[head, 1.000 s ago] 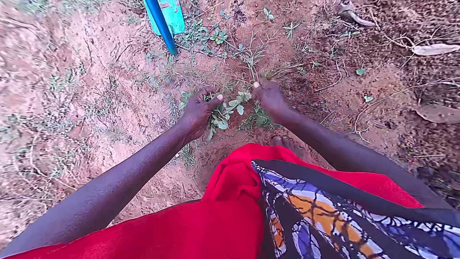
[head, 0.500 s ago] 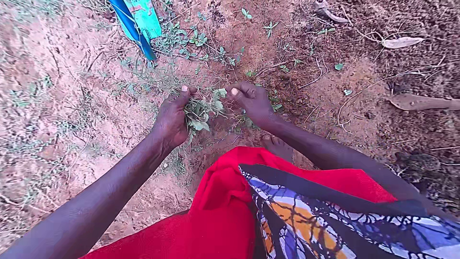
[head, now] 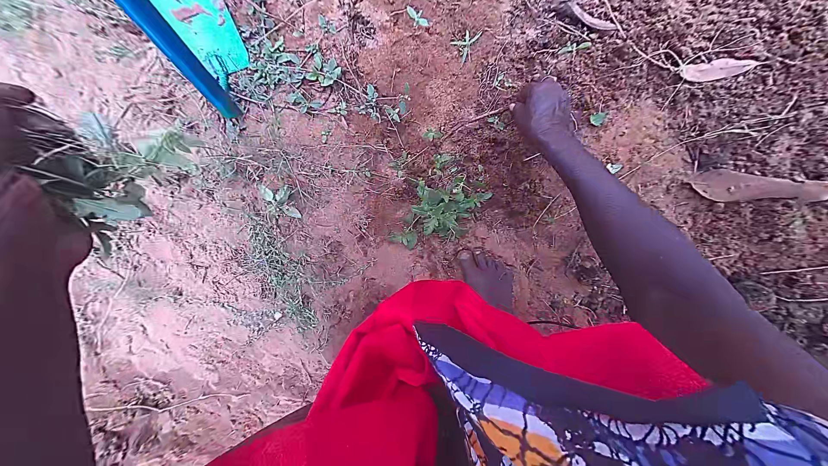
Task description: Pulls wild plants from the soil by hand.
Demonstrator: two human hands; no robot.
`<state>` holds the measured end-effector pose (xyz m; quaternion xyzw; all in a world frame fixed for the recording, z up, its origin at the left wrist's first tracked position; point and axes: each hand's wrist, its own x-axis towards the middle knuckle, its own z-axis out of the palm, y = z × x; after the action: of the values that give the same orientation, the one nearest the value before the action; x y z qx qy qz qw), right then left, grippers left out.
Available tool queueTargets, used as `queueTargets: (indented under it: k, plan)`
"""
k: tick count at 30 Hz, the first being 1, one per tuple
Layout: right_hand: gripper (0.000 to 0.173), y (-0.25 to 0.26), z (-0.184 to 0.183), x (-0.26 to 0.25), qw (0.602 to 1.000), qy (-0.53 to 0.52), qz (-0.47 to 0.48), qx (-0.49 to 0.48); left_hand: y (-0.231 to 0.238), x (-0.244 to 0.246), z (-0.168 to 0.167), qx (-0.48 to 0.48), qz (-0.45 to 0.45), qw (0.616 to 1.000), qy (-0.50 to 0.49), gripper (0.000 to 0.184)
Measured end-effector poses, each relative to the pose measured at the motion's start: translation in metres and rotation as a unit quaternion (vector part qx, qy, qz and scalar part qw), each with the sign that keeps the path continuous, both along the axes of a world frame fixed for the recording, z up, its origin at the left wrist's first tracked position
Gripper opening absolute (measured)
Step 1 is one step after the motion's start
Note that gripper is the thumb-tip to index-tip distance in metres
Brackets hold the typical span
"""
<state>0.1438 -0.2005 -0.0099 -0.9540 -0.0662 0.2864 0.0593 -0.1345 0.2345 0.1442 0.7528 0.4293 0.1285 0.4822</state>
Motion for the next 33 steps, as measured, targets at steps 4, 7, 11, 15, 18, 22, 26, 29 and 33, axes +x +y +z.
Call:
queueTargets:
  k: [4,7,11,15,18,22,26,29,33]
  plan:
    - [0.031,-0.002,0.008,0.007,0.999,-0.005,-0.033,0.023,-0.032,-0.014,-0.031,-0.064,-0.109,0.992,-0.01,0.017]
    - [0.032,-0.017,0.009,0.015,0.989,-0.068,-0.075,0.105,-0.052,-0.029,-0.044,-0.062,-0.121,0.99,0.038,0.018]
    - [0.03,-0.023,-0.002,0.005,0.974,-0.002,-0.001,0.225,-0.069,-0.032,-0.039,-0.074,-0.123,0.988,0.063,0.017]
    - [0.031,-0.018,-0.015,-0.003,0.974,0.034,0.118,0.19,-0.073,-0.036,-0.035,-0.077,-0.117,0.987,0.075,0.016]
    - [0.03,-0.012,-0.022,-0.008,0.978,0.015,0.158,0.137,-0.074,-0.041,-0.027,-0.075,-0.121,0.986,0.084,0.017]
    - [0.028,-0.013,-0.027,-0.014,0.968,-0.028,0.21,0.133,-0.081,-0.047,-0.016,-0.062,-0.103,0.987,0.104,0.018]
    - [0.022,-0.015,-0.031,-0.018,0.966,-0.052,0.194,0.161,-0.091,-0.046,-0.019,-0.081,-0.078,0.988,0.111,0.02]
    - [0.022,-0.017,-0.032,-0.012,0.961,-0.05,0.07,0.263,-0.094,-0.04,-0.03,-0.099,-0.076,0.986,0.106,0.017]
    - [0.021,-0.011,-0.027,0.003,0.9,0.003,-0.14,0.412,-0.095,-0.019,-0.035,-0.116,-0.083,0.984,0.103,0.016]
